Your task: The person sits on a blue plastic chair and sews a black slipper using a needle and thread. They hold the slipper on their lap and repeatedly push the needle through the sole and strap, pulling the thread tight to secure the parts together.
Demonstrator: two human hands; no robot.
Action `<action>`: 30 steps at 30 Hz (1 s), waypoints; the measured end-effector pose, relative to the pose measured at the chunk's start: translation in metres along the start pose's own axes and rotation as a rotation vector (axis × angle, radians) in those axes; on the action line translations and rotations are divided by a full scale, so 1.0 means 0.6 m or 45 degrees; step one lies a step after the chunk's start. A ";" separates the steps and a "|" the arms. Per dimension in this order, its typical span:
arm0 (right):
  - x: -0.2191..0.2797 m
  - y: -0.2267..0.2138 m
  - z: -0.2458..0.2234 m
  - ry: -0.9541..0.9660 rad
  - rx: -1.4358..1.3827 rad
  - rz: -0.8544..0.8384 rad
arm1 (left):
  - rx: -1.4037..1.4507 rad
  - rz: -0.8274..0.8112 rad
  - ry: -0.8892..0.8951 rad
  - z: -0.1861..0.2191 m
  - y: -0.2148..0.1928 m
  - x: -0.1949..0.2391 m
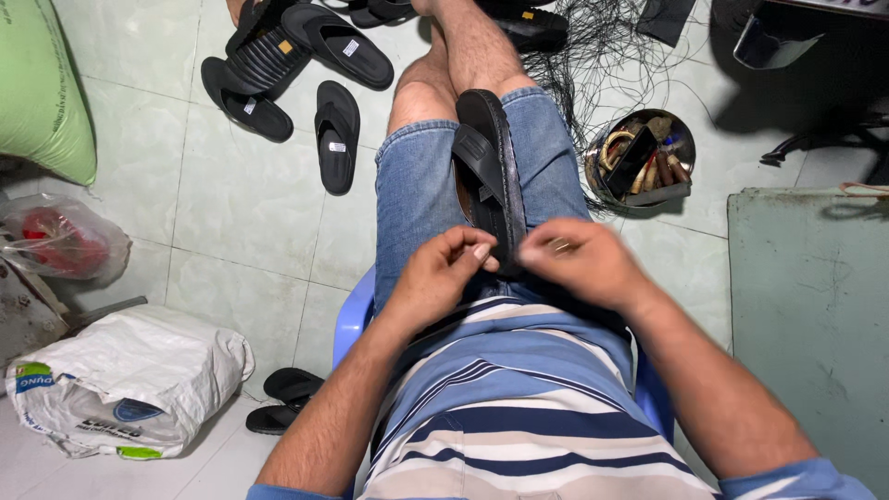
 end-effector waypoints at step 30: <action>0.011 0.002 -0.035 -0.280 0.245 -0.084 | -0.724 -0.015 0.267 0.024 0.014 -0.005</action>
Point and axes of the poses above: each hand's wrist, its own x-axis away from the middle knuckle, its own y-axis out of the palm, z = x × y, the point moved 10 cm from there along -x, towards the middle knuckle, and after that the axes turned 9 degrees about -z, right-handed, at the moved point
